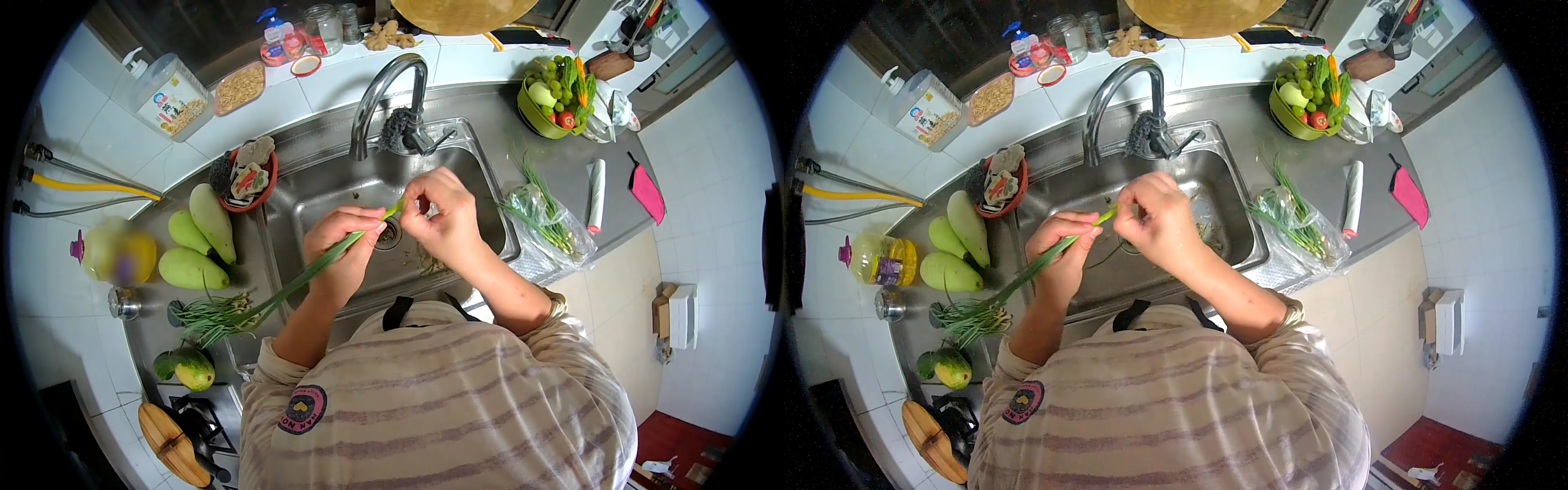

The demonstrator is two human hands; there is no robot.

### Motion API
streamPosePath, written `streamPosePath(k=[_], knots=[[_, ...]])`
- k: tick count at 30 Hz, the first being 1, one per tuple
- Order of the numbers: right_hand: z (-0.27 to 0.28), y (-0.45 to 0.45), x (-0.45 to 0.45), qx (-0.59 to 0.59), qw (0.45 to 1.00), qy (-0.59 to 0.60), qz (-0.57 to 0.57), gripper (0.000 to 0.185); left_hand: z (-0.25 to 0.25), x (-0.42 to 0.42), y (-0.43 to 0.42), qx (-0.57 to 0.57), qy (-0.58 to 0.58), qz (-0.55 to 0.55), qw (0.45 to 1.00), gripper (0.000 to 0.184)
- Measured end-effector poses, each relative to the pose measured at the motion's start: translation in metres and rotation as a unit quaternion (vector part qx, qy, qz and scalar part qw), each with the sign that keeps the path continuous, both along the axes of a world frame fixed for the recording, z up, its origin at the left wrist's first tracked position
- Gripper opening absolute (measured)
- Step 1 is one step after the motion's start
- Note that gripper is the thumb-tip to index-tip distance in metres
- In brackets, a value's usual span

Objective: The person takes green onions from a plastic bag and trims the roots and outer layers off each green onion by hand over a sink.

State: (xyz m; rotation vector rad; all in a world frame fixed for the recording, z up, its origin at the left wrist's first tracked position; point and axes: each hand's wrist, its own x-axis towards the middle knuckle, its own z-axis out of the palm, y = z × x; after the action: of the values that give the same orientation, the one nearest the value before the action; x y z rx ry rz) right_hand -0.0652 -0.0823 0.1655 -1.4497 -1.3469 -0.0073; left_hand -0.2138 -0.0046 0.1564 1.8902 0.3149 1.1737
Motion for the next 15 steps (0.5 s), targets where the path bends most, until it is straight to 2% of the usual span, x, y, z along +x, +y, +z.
streamPosePath(k=[2,4,6,7,9,10,11,13,14,15], knots=[[-0.002,0.002,0.009,-0.015,0.999,0.032,-0.034,0.008,-0.001,-0.003,-0.003,-0.042,-0.018,0.008,0.999,0.01],[-0.012,0.003,0.022,0.0,0.975,0.222,-0.032,0.009,-0.002,-0.007,0.0,-0.083,-0.036,0.016,0.996,0.01],[-0.009,-0.004,0.032,-0.109,0.972,0.204,-0.038,0.014,-0.003,-0.014,0.007,-0.14,0.0,0.005,0.99,0.009],[-0.005,-0.004,0.033,-0.109,0.972,0.204,-0.037,0.014,-0.005,-0.013,0.008,-0.172,-0.027,-0.008,0.985,0.009],[0.002,-0.003,0.036,-0.07,0.996,-0.045,0.029,0.02,-0.006,-0.012,0.01,-0.18,-0.034,-0.016,0.983,0.01],[0.007,-0.004,0.033,-0.07,0.996,-0.045,0.028,0.02,-0.006,-0.012,0.01,-0.187,-0.041,-0.025,0.981,0.01],[0.012,-0.005,0.027,-0.089,0.992,-0.039,0.075,0.022,-0.006,-0.011,0.011,-0.188,-0.04,-0.027,0.981,0.01],[0.014,-0.005,0.02,-0.123,0.981,-0.031,0.146,0.021,-0.003,-0.012,0.013,-0.084,-0.001,-0.016,0.996,0.011],[0.015,-0.004,0.018,-0.123,0.981,-0.03,0.145,0.021,-0.001,-0.012,0.013,-0.084,-0.001,-0.018,0.996,0.011],[0.018,-0.003,0.017,-0.177,0.967,-0.033,0.181,0.02,0.0,-0.011,0.013,-0.063,0.002,-0.022,0.998,0.012]])
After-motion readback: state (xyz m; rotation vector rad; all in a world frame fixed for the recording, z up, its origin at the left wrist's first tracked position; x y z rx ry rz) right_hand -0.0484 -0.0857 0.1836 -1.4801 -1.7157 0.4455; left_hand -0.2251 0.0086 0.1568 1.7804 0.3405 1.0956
